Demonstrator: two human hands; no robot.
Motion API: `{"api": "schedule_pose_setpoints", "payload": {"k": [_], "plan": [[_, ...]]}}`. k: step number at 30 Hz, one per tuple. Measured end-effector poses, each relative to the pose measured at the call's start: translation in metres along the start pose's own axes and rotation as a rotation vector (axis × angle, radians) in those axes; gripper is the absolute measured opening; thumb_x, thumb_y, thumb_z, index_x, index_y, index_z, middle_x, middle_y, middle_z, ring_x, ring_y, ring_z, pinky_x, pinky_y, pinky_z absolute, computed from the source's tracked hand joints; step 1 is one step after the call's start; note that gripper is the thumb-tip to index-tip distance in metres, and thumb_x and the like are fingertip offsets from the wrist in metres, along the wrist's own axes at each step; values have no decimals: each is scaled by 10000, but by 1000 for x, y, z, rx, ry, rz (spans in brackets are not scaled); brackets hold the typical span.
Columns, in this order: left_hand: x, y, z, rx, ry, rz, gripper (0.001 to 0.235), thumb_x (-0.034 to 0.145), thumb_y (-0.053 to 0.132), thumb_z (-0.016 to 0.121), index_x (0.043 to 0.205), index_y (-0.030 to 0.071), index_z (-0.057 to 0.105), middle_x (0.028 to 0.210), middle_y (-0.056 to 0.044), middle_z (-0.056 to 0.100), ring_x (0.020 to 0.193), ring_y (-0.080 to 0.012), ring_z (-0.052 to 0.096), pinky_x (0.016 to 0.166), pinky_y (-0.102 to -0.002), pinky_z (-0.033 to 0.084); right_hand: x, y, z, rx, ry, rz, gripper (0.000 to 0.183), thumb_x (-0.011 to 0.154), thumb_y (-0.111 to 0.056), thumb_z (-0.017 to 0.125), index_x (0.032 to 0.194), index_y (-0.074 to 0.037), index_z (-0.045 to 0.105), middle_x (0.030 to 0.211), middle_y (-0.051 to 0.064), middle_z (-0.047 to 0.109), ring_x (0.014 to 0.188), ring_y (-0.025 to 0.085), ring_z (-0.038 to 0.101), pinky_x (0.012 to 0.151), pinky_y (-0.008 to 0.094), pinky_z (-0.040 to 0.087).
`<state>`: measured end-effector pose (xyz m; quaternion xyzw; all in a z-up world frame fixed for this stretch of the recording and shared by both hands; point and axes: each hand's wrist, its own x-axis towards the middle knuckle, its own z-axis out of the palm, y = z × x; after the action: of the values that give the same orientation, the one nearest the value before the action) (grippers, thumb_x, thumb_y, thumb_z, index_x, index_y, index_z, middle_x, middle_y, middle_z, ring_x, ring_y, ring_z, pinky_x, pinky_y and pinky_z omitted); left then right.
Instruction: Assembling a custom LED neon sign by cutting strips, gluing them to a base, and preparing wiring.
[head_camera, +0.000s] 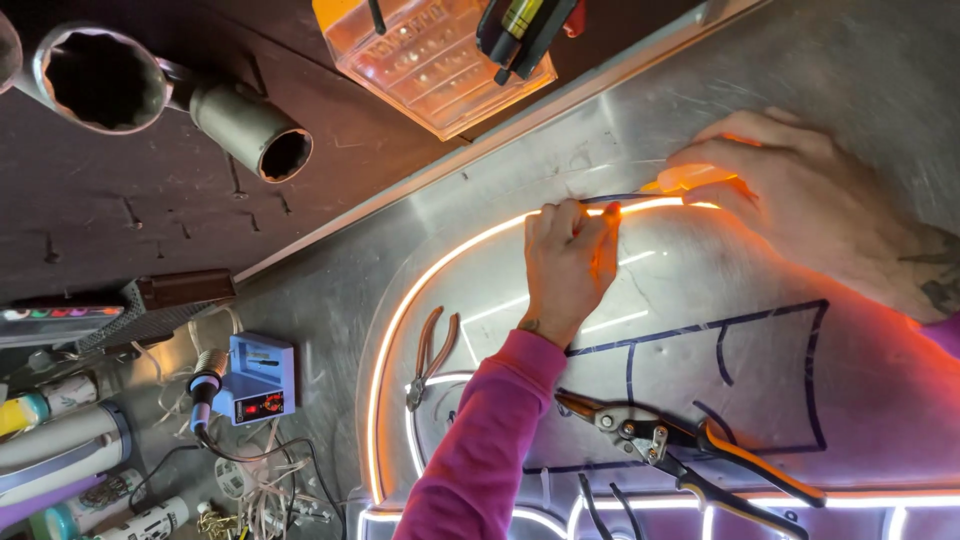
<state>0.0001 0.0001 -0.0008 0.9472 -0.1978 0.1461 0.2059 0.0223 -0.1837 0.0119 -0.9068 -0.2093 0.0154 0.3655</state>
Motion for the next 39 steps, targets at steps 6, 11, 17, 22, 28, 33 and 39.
{"api": "schedule_pose_setpoints", "payload": {"k": [6, 11, 17, 22, 28, 33, 39], "plan": [[1, 1, -3, 12, 37, 18, 152, 742, 54, 593, 618, 41, 507, 624, -11, 319, 556, -148, 296, 543, -265, 283, 7, -2, 3, 8, 22, -40, 203, 719, -114, 574, 918, -118, 613, 929, 2, 557, 804, 174, 516, 719, 282, 418], [-5, -4, -2, 34, -8, 41, 173, 679, 56, 607, 852, 44, 613, 597, -1, 484, 521, -148, 418, 533, -247, 341, 12, -5, 6, -16, 24, -91, 205, 708, -122, 575, 912, -120, 598, 942, -19, 557, 788, 167, 514, 710, 282, 421], [-8, -5, 1, 15, -15, 38, 218, 671, 92, 598, 882, 45, 620, 532, 0, 487, 441, -149, 426, 458, -240, 345, 12, -5, 15, -134, 15, -76, 212, 738, -187, 569, 949, -178, 583, 944, -84, 536, 793, 126, 510, 660, 243, 439], [-10, -7, 2, 24, -18, 35, 225, 675, 93, 598, 892, 36, 618, 531, 0, 493, 434, -142, 431, 444, -234, 341, 20, -12, 15, -82, 71, -202, 223, 698, -130, 595, 921, -142, 587, 930, -51, 550, 723, 132, 500, 606, 246, 432], [-11, -6, 2, 20, 14, 27, 212, 684, 97, 594, 888, 44, 615, 532, -17, 484, 447, -169, 454, 439, -254, 349, 28, -18, 20, -84, 37, -244, 250, 688, -124, 560, 935, -162, 558, 899, -50, 512, 725, 148, 467, 608, 243, 412], [-11, -7, 2, 31, 36, 35, 187, 671, 87, 603, 851, 37, 615, 510, -20, 463, 432, -173, 438, 426, -257, 334, 32, -21, 25, -149, 25, -264, 309, 631, -107, 560, 932, -174, 553, 909, -59, 513, 724, 144, 472, 618, 242, 419], [-13, -8, 2, 13, 32, 14, 175, 663, 104, 607, 830, 50, 605, 497, -16, 438, 427, -177, 424, 425, -267, 334, 36, -26, 28, -166, 7, -266, 332, 612, -96, 537, 934, -176, 547, 910, -60, 505, 736, 149, 471, 607, 247, 427]]}}
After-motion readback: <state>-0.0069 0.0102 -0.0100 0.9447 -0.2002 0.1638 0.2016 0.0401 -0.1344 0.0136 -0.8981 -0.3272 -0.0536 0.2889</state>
